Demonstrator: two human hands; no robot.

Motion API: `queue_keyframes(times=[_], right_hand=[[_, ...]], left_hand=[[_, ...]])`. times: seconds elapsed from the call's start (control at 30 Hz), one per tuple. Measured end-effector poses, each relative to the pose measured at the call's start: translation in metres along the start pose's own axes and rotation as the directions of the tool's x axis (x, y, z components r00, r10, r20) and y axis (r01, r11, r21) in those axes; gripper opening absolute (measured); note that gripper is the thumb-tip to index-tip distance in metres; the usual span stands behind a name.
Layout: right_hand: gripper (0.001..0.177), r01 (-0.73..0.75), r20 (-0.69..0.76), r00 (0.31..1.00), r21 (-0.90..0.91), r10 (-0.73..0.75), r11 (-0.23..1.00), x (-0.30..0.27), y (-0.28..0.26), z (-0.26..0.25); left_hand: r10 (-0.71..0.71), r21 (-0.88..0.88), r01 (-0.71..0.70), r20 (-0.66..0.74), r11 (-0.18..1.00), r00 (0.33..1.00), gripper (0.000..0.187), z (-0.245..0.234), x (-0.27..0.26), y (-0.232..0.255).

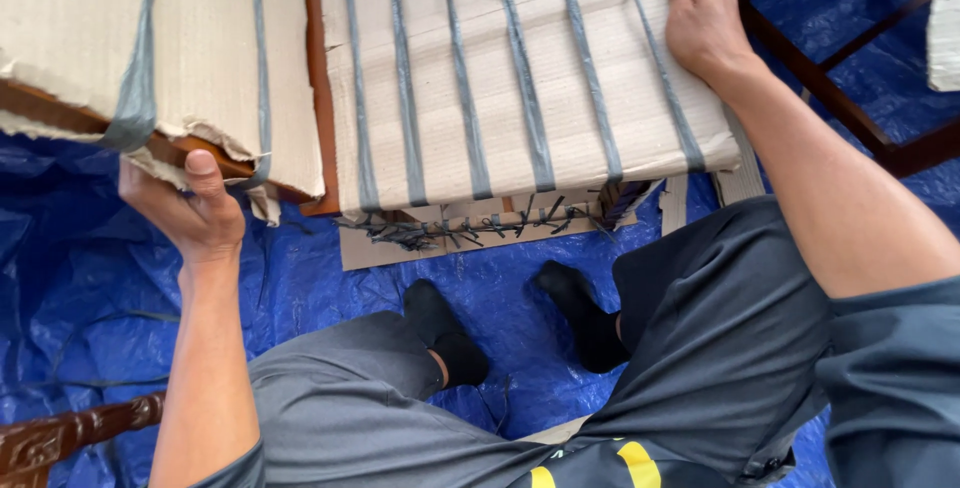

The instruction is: Packaging wooden chairs with cardboard and plastic ties.

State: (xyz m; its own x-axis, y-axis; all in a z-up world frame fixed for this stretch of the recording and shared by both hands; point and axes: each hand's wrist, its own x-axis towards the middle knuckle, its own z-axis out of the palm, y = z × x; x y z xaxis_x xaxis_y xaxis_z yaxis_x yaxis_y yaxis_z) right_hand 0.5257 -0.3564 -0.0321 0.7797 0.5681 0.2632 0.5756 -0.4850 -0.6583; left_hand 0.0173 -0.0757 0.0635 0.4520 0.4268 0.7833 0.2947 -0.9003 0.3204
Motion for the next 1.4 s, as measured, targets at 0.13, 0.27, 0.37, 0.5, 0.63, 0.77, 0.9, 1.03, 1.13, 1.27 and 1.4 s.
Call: queue_keyframes(times=[0.13, 0.27, 0.37, 0.5, 0.63, 0.77, 0.9, 1.03, 1.13, 1.27, 1.4], right_hand=[[0.042, -0.061, 0.04, 0.997, 0.043, 0.059, 0.997, -0.014, -0.032, -0.017], [0.043, -0.073, 0.043, 0.997, 0.044, 0.071, 0.996, -0.016, -0.035, -0.018], [0.043, -0.019, 0.008, 1.0, -0.017, 0.019, 1.0, -0.009, -0.017, -0.01], [0.041, -0.052, -0.013, 0.999, -0.033, 0.051, 0.998, -0.018, -0.032, -0.018], [0.031, 0.175, -0.213, 0.954, -0.182, -0.213, 0.968, -0.009, -0.024, -0.014], [0.025, 0.418, -0.258, 0.886, 0.077, -0.387, 0.905, -0.022, -0.084, -0.042], [0.02, 0.54, -0.053, 0.825, 0.369, -0.562, 0.757, -0.084, -0.174, -0.047], [0.033, 0.275, 0.289, 0.726, 0.71, -0.624, 0.649, -0.162, -0.252, -0.056], [0.038, 0.028, 0.43, 0.655, 0.808, -0.622, 0.588, -0.191, -0.26, -0.054], [0.041, -0.6, 0.69, 0.566, 0.72, -0.451, 0.348, -0.21, -0.253, -0.051], [0.041, -0.618, 0.735, 0.601, 0.677, -0.315, 0.401, -0.226, -0.233, -0.036]], left_hand=[[-0.021, -0.237, 0.016, -0.016, 0.971, 1.0, 0.083, -0.008, 0.009, 0.022], [-0.051, -0.33, 0.039, -0.028, 0.943, 0.998, 0.087, -0.013, 0.008, 0.026], [-0.215, -0.417, 0.174, -0.052, 0.892, 0.975, 0.08, -0.007, -0.025, -0.037], [-0.486, -0.546, 0.383, -0.051, 0.745, 0.873, 0.066, -0.021, -0.029, -0.029], [-0.638, -0.546, 0.518, -0.039, 0.658, 0.769, 0.03, -0.046, -0.059, -0.01], [-0.609, -0.37, 0.644, 0.222, 0.67, 0.761, 0.01, -0.06, -0.077, 0.065], [-0.486, -0.374, 0.65, 0.445, 0.662, 0.752, 0.009, -0.046, -0.071, 0.158], [-0.328, -0.478, 0.657, 0.601, 0.583, 0.729, 0.01, -0.037, -0.041, 0.214], [-0.283, -0.629, 0.635, 0.573, 0.448, 0.769, 0.011, -0.032, -0.022, 0.22], [-0.291, -0.765, 0.541, 0.46, 0.349, 0.839, 0.011, -0.023, -0.017, 0.218], [-0.334, -0.667, 0.571, 0.463, 0.479, 0.821, 0.009, -0.023, -0.014, 0.249]])
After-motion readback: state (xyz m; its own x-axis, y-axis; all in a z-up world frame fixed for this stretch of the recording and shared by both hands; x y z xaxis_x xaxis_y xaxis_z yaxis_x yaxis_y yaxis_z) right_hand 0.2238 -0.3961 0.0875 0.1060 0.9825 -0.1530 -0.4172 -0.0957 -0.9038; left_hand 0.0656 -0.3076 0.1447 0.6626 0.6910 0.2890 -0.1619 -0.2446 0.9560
